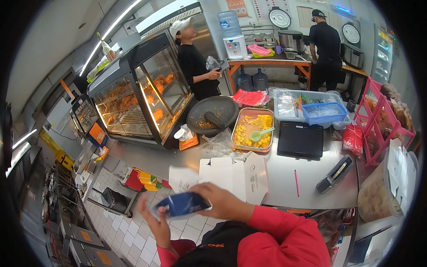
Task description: Assembling and folding cardboard food boxes in a commercial kitchen.
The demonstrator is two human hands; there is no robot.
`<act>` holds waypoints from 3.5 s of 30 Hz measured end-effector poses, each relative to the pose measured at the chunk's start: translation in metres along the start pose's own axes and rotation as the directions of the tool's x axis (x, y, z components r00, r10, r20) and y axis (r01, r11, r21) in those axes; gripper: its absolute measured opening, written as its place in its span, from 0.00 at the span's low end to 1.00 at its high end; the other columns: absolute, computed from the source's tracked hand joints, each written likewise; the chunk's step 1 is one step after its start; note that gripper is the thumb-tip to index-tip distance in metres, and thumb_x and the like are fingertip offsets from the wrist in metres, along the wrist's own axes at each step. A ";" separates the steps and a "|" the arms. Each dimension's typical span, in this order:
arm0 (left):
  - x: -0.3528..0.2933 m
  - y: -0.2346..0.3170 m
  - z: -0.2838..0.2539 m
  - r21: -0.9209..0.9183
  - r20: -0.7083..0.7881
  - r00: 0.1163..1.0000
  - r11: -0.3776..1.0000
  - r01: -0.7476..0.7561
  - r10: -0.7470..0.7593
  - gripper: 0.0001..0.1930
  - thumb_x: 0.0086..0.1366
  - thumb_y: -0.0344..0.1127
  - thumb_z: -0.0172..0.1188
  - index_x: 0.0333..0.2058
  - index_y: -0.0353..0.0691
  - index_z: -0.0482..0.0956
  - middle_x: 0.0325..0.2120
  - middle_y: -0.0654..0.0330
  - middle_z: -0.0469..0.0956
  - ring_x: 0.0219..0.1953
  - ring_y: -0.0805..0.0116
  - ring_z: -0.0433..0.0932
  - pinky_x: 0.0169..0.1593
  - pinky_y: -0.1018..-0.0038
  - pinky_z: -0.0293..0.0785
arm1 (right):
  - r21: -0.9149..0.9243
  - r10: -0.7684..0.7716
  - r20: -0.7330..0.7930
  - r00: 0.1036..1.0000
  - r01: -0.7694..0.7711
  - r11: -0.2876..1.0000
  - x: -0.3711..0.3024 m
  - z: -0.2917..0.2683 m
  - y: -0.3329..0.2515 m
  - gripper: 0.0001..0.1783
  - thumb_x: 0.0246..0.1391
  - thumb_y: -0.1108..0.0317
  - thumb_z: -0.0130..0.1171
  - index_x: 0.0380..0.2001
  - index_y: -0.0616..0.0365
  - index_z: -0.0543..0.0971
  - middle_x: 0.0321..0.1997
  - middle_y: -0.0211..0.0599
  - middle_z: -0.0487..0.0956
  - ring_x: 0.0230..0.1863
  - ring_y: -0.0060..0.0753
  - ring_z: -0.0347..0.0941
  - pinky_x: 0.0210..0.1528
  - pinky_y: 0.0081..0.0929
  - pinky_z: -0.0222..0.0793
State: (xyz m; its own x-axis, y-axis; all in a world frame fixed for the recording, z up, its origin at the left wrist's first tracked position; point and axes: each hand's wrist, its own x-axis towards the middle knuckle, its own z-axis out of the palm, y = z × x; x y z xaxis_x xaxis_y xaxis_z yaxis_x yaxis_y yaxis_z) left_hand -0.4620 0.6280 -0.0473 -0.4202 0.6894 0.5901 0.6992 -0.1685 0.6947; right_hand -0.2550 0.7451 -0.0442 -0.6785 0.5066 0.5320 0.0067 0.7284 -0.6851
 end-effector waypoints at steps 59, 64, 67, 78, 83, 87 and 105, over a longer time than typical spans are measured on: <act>-0.038 -0.026 0.002 -0.095 0.923 0.236 0.411 0.906 -0.306 0.14 0.69 0.35 0.52 0.47 0.34 0.76 0.35 0.65 0.76 0.33 0.82 0.69 0.37 0.86 0.62 | 0.222 -0.118 0.371 0.921 0.035 0.974 -0.016 0.017 0.005 0.17 0.53 0.56 0.60 0.35 0.58 0.74 0.36 0.41 0.71 0.41 0.45 0.68 0.44 0.35 0.65; -0.006 0.001 -0.020 -0.354 0.855 0.519 0.745 0.565 0.012 0.24 0.67 0.47 0.54 0.53 0.35 0.65 0.46 0.52 0.73 0.57 0.59 0.69 0.58 0.70 0.63 | 0.088 0.104 0.506 0.856 -0.171 0.981 -0.011 0.005 -0.006 0.20 0.54 0.56 0.61 0.22 0.62 0.72 0.21 0.39 0.69 0.26 0.43 0.70 0.35 0.32 0.66; -0.002 0.006 -0.041 -0.212 0.914 0.406 0.859 0.466 0.006 0.24 0.60 0.44 0.62 0.50 0.36 0.68 0.50 0.49 0.72 0.58 0.58 0.68 0.61 0.68 0.60 | 0.290 0.081 0.335 0.939 -0.185 0.939 -0.008 -0.002 -0.008 0.24 0.55 0.58 0.61 0.16 0.63 0.68 0.14 0.34 0.62 0.19 0.31 0.62 0.26 0.29 0.59; -0.012 0.009 -0.020 -0.239 0.452 0.868 0.910 0.340 -0.205 0.09 0.49 0.27 0.69 0.28 0.36 0.77 0.28 0.62 0.72 0.34 0.70 0.71 0.56 0.66 0.60 | 0.417 0.061 0.076 0.995 -0.088 0.905 -0.006 -0.011 0.008 0.19 0.54 0.63 0.59 0.17 0.64 0.67 0.15 0.36 0.59 0.21 0.27 0.55 0.27 0.27 0.54; -0.012 0.041 -0.002 0.143 0.630 0.772 0.964 -0.226 0.088 0.14 0.42 0.28 0.73 0.28 0.36 0.78 0.26 0.61 0.71 0.33 0.66 0.72 0.37 0.72 0.66 | 0.361 -0.212 0.274 0.938 0.104 0.927 -0.004 -0.003 -0.001 0.19 0.53 0.61 0.60 0.16 0.61 0.68 0.17 0.41 0.62 0.25 0.40 0.61 0.32 0.33 0.58; -0.018 0.033 -0.002 -0.005 0.615 0.781 0.989 0.146 -0.112 0.14 0.44 0.28 0.73 0.30 0.38 0.77 0.26 0.61 0.71 0.31 0.65 0.73 0.35 0.67 0.67 | 0.370 -0.220 0.300 0.928 0.099 0.924 -0.003 -0.005 -0.001 0.22 0.54 0.58 0.60 0.16 0.61 0.66 0.18 0.40 0.61 0.26 0.40 0.60 0.33 0.33 0.57; -0.036 0.027 0.021 0.028 0.239 0.966 0.993 -0.111 0.101 0.18 0.57 0.19 0.55 0.48 0.33 0.73 0.44 0.53 0.75 0.50 0.62 0.74 0.65 0.57 0.56 | -0.079 -0.288 -0.079 0.954 0.282 0.956 0.012 0.012 -0.003 0.17 0.52 0.64 0.61 0.15 0.56 0.69 0.17 0.31 0.64 0.25 0.33 0.62 0.29 0.31 0.57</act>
State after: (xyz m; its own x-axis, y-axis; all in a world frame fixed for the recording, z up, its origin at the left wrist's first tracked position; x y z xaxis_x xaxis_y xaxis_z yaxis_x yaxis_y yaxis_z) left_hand -0.4158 0.6132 -0.0584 -0.1967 0.8172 0.5417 0.7575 -0.2241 0.6132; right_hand -0.2717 0.7433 -0.0416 -0.5914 0.3101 0.7443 -0.1272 0.8756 -0.4659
